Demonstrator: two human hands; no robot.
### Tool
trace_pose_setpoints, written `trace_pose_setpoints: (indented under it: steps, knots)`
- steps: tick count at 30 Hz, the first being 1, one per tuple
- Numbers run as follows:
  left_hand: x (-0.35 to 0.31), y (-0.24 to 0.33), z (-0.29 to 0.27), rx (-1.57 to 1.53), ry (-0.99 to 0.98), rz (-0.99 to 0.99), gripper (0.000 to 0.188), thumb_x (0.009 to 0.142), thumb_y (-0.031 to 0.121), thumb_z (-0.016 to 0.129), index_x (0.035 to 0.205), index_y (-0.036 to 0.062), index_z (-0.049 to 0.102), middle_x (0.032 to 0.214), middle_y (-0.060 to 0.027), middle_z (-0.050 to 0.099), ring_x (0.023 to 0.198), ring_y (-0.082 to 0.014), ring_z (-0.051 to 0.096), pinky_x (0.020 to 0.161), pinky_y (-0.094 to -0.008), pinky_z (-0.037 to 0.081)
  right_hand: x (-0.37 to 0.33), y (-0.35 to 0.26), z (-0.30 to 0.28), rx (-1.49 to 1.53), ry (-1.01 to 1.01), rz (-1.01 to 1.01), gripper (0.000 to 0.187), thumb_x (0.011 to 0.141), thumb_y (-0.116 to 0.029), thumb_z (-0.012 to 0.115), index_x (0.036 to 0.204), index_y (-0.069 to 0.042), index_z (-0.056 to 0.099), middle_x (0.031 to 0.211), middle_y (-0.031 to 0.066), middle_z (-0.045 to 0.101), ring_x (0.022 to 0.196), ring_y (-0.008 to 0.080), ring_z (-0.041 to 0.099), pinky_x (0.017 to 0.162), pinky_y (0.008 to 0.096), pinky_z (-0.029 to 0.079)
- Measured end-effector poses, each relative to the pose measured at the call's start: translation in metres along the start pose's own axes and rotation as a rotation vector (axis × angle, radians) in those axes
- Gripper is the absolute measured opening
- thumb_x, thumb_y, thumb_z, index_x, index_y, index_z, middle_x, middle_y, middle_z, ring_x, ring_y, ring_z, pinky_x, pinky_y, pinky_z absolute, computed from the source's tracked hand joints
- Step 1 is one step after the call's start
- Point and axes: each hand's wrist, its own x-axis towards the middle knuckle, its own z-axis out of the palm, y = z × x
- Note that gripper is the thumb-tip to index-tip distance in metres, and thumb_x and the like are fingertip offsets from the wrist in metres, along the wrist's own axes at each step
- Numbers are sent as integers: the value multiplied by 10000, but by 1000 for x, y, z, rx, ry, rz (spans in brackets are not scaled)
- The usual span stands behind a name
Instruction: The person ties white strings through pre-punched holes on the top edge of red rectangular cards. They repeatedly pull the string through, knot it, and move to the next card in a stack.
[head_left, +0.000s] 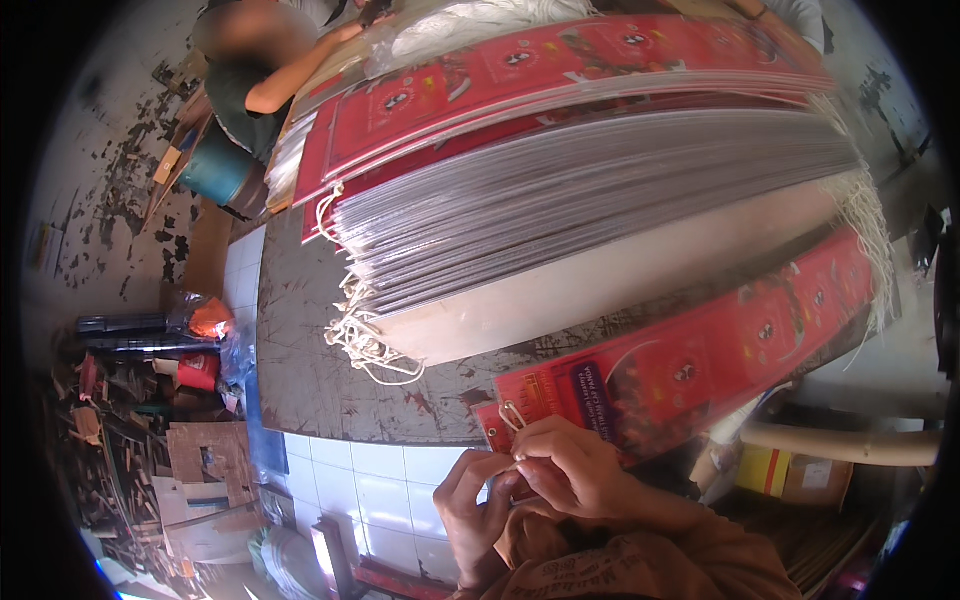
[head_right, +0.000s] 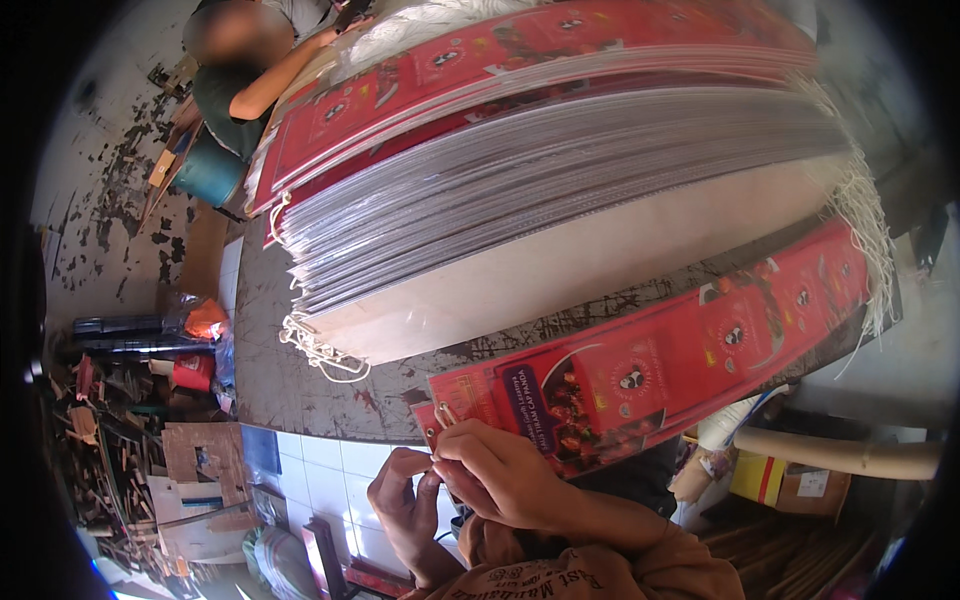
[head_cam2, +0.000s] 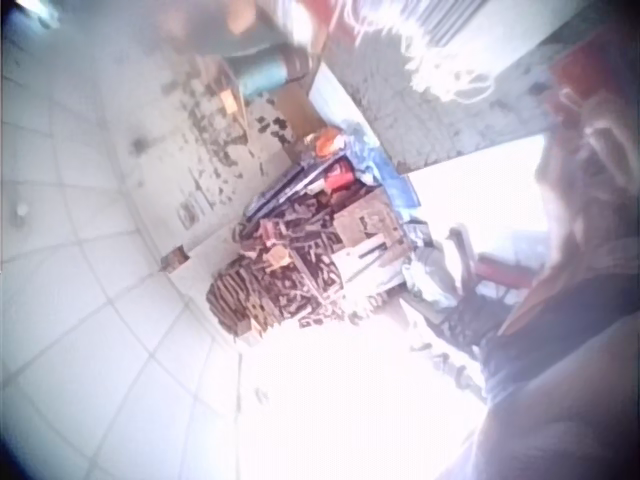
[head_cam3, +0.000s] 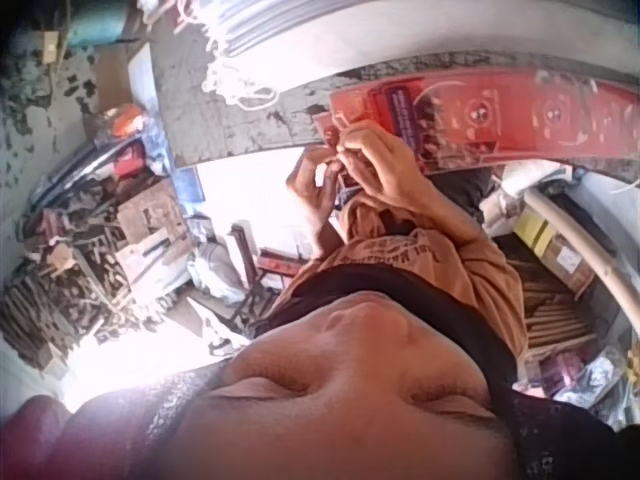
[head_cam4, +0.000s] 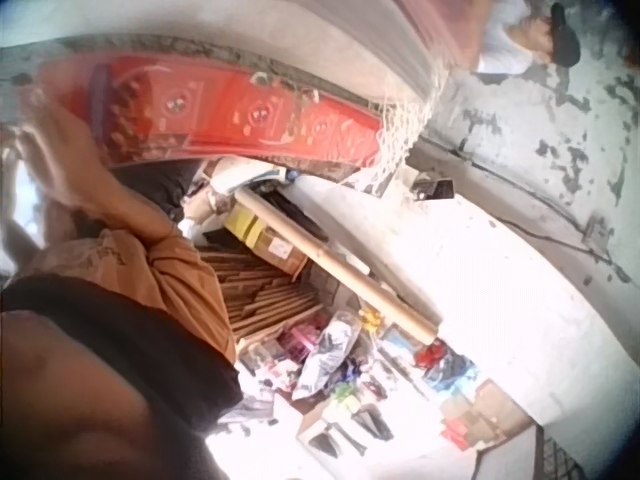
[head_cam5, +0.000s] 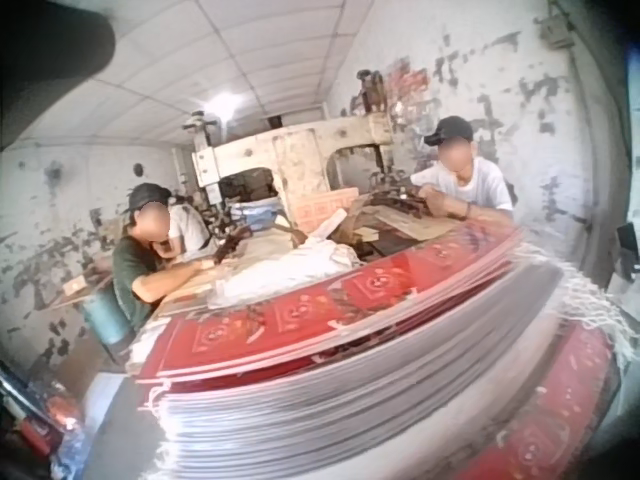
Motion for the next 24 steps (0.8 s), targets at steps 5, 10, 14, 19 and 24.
trace_pose_setpoints:
  steps: [5, 10, 14, 19, 24]
  knots:
    - [3, -3, 6, 148, 71, 170, 189, 673, 5, 672, 832, 79, 604, 735, -67, 580, 642, -214, 581, 515, -295, 444, 2, -5, -6, 60, 3, 49, 214, 739, 38, 627, 897, 25, 484, 840, 123, 535, 725, 230, 565, 562, 296, 462]
    - [4, 1, 13, 266, 162, 260, 218, 653, -40, 646, 816, 89, 583, 770, -60, 569, 639, -193, 549, 512, -277, 430, 0, -4, -4, 185, 112, 172, 152, 757, 38, 612, 889, 10, 542, 864, 121, 575, 720, 163, 582, 583, 238, 465]
    - [0, -4, 17, 246, 179, 278, 236, 647, -66, 630, 815, 93, 580, 803, -63, 565, 669, -189, 557, 523, -280, 440, -5, -3, -2, 266, 150, 258, 171, 741, 52, 627, 888, 4, 554, 853, 108, 580, 709, 149, 578, 577, 230, 459]
    - [1, -6, 20, 237, 199, 283, 198, 672, -63, 609, 810, 69, 557, 809, -94, 555, 673, -193, 549, 525, -275, 430, 2, -1, -5, 72, 107, 77, 156, 747, 45, 621, 891, 0, 585, 840, 108, 581, 701, 153, 581, 573, 234, 468]
    - [4, -1, 17, 173, 141, 230, 131, 720, -56, 546, 816, 32, 537, 821, -107, 547, 695, -214, 540, 575, -284, 432, -3, 4, 1, -50, 103, -38, 258, 730, 20, 635, 978, 17, 561, 867, 128, 566, 712, 225, 592, 581, 286, 484]
